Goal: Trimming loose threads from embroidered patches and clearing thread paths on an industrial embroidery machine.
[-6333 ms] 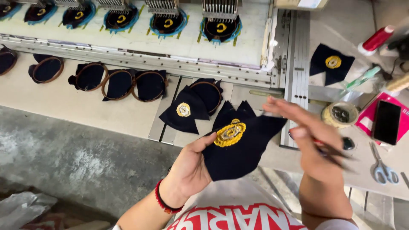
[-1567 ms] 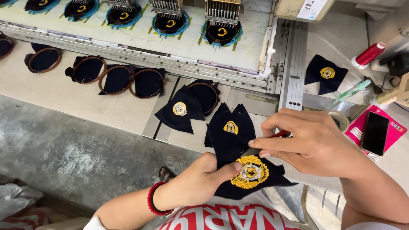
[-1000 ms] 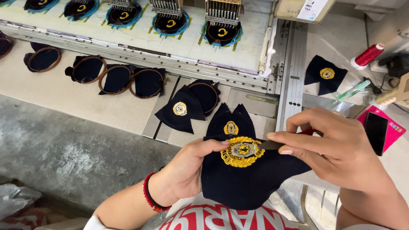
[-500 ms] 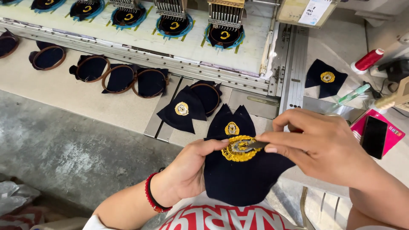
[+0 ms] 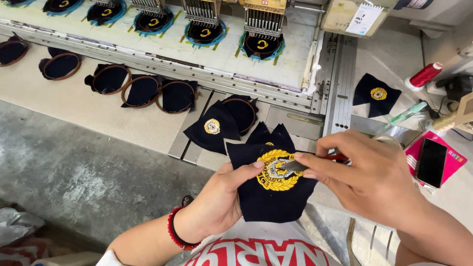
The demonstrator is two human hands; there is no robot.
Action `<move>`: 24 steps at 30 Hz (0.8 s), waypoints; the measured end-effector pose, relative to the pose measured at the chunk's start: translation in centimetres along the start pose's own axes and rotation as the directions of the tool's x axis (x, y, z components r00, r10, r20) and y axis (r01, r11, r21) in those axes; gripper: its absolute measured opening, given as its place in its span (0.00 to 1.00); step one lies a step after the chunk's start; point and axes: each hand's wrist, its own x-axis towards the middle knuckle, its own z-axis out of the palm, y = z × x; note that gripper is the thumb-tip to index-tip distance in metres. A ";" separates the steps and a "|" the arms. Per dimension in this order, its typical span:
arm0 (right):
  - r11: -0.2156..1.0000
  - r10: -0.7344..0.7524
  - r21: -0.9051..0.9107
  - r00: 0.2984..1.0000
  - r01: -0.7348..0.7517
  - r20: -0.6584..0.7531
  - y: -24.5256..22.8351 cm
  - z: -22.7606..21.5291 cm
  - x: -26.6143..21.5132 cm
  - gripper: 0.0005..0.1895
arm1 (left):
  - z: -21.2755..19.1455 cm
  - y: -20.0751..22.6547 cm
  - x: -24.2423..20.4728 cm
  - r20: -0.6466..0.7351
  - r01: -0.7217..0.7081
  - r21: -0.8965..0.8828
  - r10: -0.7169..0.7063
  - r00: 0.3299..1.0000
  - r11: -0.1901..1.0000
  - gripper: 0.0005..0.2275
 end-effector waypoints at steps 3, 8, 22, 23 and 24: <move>0.998 -0.031 -0.051 0.999 0.029 -0.038 -0.9 0.4 0.0 0.13 | -0.1 -0.2 -0.1 0.012 -0.026 -0.001 0.026 1.000 1.000 0.20; 0.971 -0.133 -0.206 0.989 0.118 -0.058 -1.5 1.0 -0.1 0.10 | -0.5 -0.6 -0.2 0.046 -0.101 0.042 0.099 0.994 0.994 0.20; 0.989 -0.120 -0.097 0.988 0.110 -0.099 -0.6 2.5 -0.1 0.13 | -1.7 -1.8 1.2 0.233 -0.265 0.019 0.254 0.939 0.964 0.22; 0.991 -0.107 -0.089 0.989 0.098 -0.103 -0.5 2.5 -0.1 0.14 | -1.8 -1.7 1.3 0.261 -0.275 0.018 0.261 0.929 0.961 0.22; 0.991 -0.106 -0.090 0.989 0.097 -0.103 -0.4 2.5 -0.1 0.14 | -1.8 -1.8 1.6 0.262 -0.274 0.019 0.260 0.930 0.962 0.22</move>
